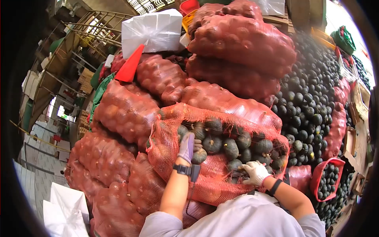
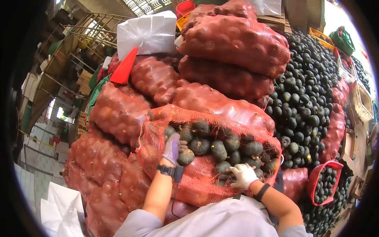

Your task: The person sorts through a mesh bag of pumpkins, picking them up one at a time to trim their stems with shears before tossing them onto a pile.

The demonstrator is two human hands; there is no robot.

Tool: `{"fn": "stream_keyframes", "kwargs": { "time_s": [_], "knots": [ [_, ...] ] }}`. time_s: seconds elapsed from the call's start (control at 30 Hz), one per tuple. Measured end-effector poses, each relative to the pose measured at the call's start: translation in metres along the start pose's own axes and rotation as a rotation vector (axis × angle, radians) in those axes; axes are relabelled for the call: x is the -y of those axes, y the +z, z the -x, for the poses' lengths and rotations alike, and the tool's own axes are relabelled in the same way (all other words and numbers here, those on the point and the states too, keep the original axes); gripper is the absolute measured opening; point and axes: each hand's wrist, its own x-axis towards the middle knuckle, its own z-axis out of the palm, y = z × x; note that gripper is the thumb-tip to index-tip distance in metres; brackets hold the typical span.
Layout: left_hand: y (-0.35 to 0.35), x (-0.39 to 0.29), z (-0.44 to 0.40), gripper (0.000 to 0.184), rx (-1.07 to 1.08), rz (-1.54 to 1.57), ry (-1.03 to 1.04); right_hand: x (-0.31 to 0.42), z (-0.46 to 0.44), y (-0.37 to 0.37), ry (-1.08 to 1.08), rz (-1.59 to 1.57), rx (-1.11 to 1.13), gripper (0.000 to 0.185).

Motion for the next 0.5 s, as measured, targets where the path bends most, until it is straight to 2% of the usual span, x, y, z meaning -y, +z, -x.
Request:
{"fn": "stream_keyframes", "kwargs": {
  "time_s": [0.07,0.17,0.23,0.3,0.37,0.5],
  "knots": [
    [0.021,0.012,0.017,0.028,-0.273,0.365,-0.009,-0.005,0.004,-0.006,0.047,0.007,0.051,0.068],
    [-0.023,0.035,-0.019,0.030,-0.725,0.035,0.528,-0.009,0.004,-0.001,0.049,0.105,0.163,0.065],
    [-0.035,0.023,-0.020,0.032,-0.611,0.060,0.519,-0.006,0.002,-0.002,0.067,0.065,0.134,0.063],
    [-0.003,-0.016,0.004,0.032,-0.572,-0.168,0.419,-0.004,0.002,-0.007,0.095,0.004,0.090,0.060],
    [-0.015,-0.029,-0.012,0.033,-0.469,-0.306,0.267,-0.002,0.003,-0.011,0.132,-0.089,0.042,0.057],
    [-0.028,-0.042,-0.031,0.048,-0.382,-0.432,0.104,0.001,0.002,-0.015,0.157,-0.132,-0.025,0.052]
  ]
}}
